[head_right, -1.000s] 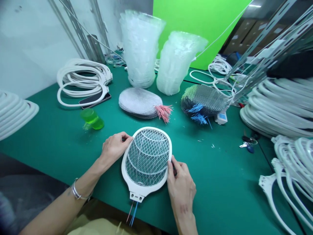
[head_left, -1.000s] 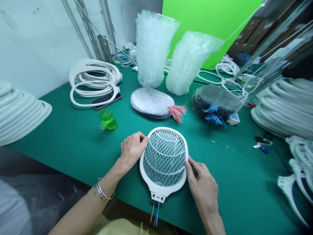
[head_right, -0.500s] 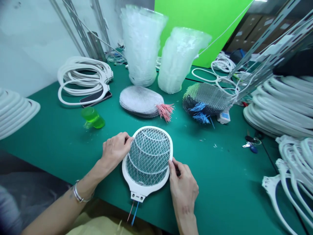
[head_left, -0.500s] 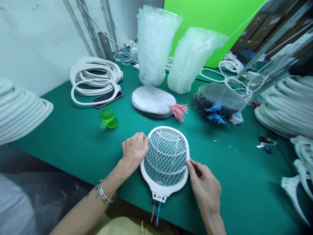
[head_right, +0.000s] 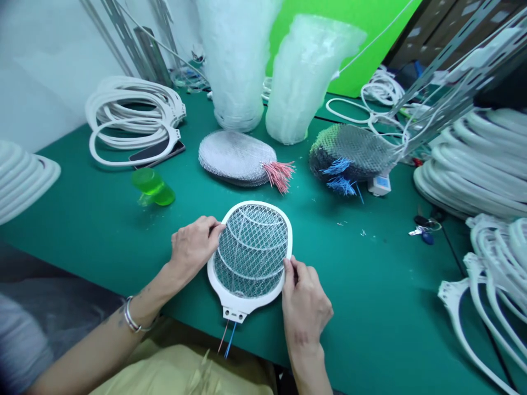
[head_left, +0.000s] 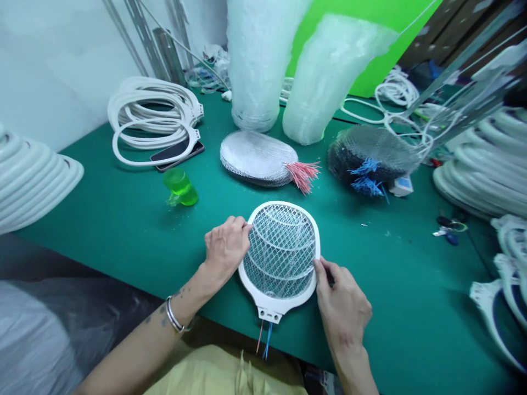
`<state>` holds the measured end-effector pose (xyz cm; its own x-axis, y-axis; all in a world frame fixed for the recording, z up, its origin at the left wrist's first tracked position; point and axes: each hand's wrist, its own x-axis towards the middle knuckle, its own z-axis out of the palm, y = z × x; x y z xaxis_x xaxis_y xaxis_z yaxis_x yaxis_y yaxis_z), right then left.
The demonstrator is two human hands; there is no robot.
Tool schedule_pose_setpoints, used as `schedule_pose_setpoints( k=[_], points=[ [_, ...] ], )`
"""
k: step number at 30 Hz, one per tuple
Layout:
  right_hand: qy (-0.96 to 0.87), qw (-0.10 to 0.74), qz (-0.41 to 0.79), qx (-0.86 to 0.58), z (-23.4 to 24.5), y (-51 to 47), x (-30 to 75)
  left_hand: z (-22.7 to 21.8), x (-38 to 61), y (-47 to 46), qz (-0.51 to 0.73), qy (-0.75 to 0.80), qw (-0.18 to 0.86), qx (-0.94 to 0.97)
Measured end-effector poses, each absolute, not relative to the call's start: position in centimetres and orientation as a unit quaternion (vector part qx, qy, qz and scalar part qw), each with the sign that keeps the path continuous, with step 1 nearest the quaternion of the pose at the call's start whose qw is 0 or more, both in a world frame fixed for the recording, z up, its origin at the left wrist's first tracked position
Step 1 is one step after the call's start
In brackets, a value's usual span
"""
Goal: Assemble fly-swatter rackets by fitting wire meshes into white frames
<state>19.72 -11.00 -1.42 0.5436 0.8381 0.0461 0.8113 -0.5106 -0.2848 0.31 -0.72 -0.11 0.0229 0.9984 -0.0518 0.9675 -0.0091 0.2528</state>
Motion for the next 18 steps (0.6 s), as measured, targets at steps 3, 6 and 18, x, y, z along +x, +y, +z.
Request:
schedule_pose_setpoints(
  k=[3,6,18],
  points=[
    [-0.476,0.127,0.059,-0.868,-1.4,-11.0,19.5,-0.4,0.0,-0.7,0.085,0.680,0.126,0.717],
    [-0.474,0.129,0.073,-0.868,-1.3,-11.0,19.5,-0.8,-0.3,-0.5,0.102,0.686,0.136,0.707],
    [-0.619,0.231,0.003,-0.751,-4.2,-10.9,20.2,-2.4,-0.8,-0.3,0.156,0.524,0.100,0.831]
  ],
)
